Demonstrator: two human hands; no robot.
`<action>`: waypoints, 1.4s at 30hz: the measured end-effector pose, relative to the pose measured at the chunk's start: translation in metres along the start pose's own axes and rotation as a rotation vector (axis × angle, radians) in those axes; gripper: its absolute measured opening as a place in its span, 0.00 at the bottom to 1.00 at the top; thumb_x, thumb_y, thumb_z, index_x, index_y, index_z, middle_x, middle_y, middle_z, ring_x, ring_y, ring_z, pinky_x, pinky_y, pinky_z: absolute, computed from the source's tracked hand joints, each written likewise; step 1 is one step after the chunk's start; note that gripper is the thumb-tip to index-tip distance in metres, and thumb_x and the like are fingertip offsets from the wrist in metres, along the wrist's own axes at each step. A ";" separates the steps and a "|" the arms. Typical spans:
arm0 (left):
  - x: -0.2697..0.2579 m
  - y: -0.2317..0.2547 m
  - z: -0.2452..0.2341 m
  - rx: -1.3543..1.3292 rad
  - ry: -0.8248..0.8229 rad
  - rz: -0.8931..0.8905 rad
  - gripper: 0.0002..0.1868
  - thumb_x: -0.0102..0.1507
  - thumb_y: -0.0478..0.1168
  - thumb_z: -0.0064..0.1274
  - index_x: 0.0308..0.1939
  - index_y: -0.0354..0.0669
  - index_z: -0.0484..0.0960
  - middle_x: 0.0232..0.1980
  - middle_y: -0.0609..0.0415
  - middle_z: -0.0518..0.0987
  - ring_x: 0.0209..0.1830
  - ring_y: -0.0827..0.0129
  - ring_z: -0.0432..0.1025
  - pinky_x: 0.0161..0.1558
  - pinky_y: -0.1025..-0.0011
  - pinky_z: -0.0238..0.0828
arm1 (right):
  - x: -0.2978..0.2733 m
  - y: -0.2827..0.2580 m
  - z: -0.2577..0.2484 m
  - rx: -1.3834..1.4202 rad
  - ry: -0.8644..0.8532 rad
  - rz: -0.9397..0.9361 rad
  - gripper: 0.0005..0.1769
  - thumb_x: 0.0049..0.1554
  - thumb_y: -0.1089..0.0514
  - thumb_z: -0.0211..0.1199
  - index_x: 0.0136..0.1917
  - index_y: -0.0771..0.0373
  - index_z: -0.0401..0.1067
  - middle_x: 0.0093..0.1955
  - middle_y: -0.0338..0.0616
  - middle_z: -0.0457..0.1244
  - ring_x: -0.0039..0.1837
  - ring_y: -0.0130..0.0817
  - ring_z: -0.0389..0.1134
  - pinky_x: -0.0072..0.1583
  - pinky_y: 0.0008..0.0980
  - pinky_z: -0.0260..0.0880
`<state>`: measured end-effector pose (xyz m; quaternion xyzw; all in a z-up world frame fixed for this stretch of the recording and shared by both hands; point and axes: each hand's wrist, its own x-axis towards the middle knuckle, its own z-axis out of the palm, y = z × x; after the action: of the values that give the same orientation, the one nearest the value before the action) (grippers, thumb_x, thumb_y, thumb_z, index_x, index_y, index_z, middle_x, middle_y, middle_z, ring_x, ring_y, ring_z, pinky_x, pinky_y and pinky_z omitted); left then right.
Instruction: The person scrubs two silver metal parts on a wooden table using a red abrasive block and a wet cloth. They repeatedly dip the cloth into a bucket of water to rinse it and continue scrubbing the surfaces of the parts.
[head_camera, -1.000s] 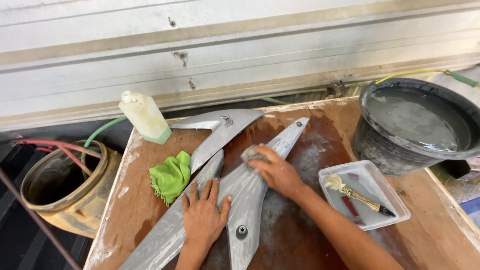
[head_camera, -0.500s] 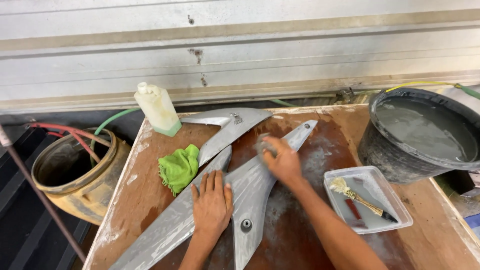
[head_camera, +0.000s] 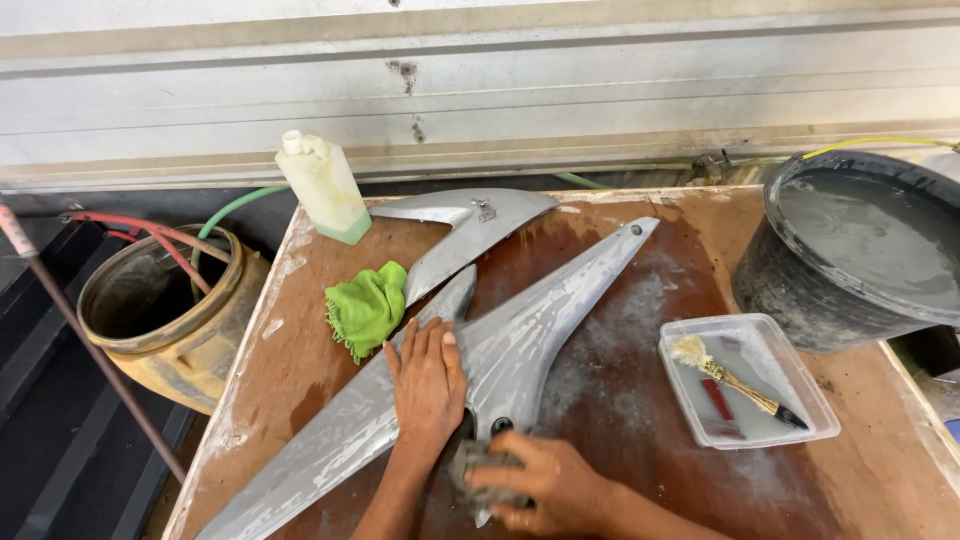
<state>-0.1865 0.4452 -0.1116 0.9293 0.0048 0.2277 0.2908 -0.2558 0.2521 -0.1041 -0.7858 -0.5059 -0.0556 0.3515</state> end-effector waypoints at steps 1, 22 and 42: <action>0.000 0.000 0.001 -0.003 0.000 0.002 0.24 0.72 0.47 0.29 0.57 0.39 0.78 0.67 0.46 0.76 0.76 0.43 0.58 0.73 0.32 0.41 | 0.000 0.000 -0.004 -0.003 0.000 0.002 0.23 0.49 0.59 0.73 0.59 0.55 0.76 0.52 0.44 0.62 0.45 0.36 0.69 0.47 0.32 0.76; -0.002 0.001 0.003 0.115 0.024 0.029 0.19 0.69 0.45 0.36 0.52 0.39 0.78 0.54 0.45 0.82 0.72 0.45 0.65 0.71 0.36 0.53 | 0.092 0.157 -0.064 -0.402 0.368 0.725 0.18 0.54 0.61 0.60 0.57 0.45 0.74 0.51 0.42 0.66 0.32 0.31 0.63 0.32 0.31 0.66; -0.001 -0.008 0.013 0.186 0.043 -0.011 0.25 0.70 0.50 0.34 0.61 0.35 0.72 0.63 0.44 0.75 0.76 0.43 0.58 0.76 0.35 0.35 | 0.104 0.165 -0.133 -0.281 -0.189 1.039 0.25 0.60 0.40 0.60 0.70 0.41 0.64 0.55 0.33 0.68 0.49 0.34 0.69 0.54 0.35 0.73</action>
<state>-0.1807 0.4442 -0.1259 0.9472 0.0375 0.2445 0.2042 -0.0324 0.2104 -0.0407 -0.9733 -0.0681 0.1292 0.1770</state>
